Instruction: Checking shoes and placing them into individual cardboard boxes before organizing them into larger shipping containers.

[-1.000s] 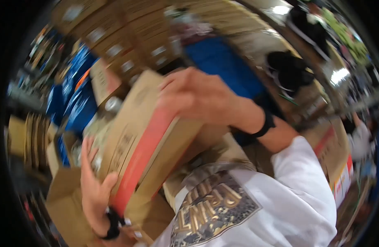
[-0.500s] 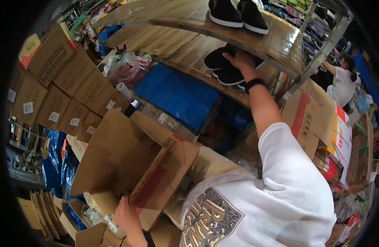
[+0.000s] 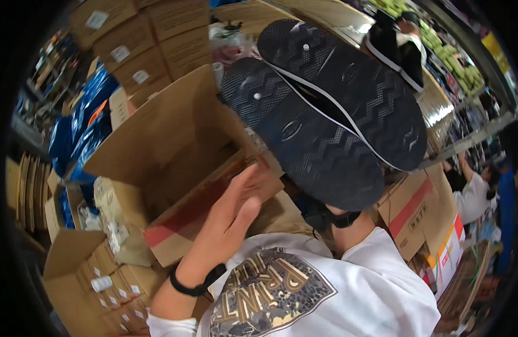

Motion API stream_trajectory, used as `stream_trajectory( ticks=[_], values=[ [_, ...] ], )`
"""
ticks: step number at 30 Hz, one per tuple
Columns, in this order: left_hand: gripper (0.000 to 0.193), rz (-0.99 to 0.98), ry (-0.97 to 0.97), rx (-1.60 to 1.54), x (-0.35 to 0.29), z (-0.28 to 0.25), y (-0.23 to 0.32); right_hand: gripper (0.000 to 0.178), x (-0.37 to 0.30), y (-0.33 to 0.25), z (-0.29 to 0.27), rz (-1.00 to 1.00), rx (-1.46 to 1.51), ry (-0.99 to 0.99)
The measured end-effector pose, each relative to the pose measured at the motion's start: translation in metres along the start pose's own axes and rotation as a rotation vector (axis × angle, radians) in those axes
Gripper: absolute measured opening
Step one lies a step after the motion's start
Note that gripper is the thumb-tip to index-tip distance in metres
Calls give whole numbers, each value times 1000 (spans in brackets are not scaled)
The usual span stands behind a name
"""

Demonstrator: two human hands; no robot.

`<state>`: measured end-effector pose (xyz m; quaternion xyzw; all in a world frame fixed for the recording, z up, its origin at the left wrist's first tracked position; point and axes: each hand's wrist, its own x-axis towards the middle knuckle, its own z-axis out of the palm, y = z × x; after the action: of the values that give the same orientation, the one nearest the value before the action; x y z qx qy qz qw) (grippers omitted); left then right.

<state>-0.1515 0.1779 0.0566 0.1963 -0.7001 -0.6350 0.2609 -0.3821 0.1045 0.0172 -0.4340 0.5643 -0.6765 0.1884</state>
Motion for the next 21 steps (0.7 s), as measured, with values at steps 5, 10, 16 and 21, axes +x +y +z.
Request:
stream_trajectory(
  ticks=[5, 10, 16, 21],
  values=[
    [40, 118, 288, -541, 5, 1, 13, 48, -87, -37, -38, -221, -76, -216],
    [33, 475, 863, 530, -30, -70, 1, 61, -80, -85, -36, 297, 704, -303],
    [47, 170, 291, 1449, -49, -125, -55, 35, -46, -87, 24, -383, 217, -181],
    [40, 188, 145, 1245, -58, -111, -20, 42, -29, -45, 74, -962, -616, -793]
  ],
)
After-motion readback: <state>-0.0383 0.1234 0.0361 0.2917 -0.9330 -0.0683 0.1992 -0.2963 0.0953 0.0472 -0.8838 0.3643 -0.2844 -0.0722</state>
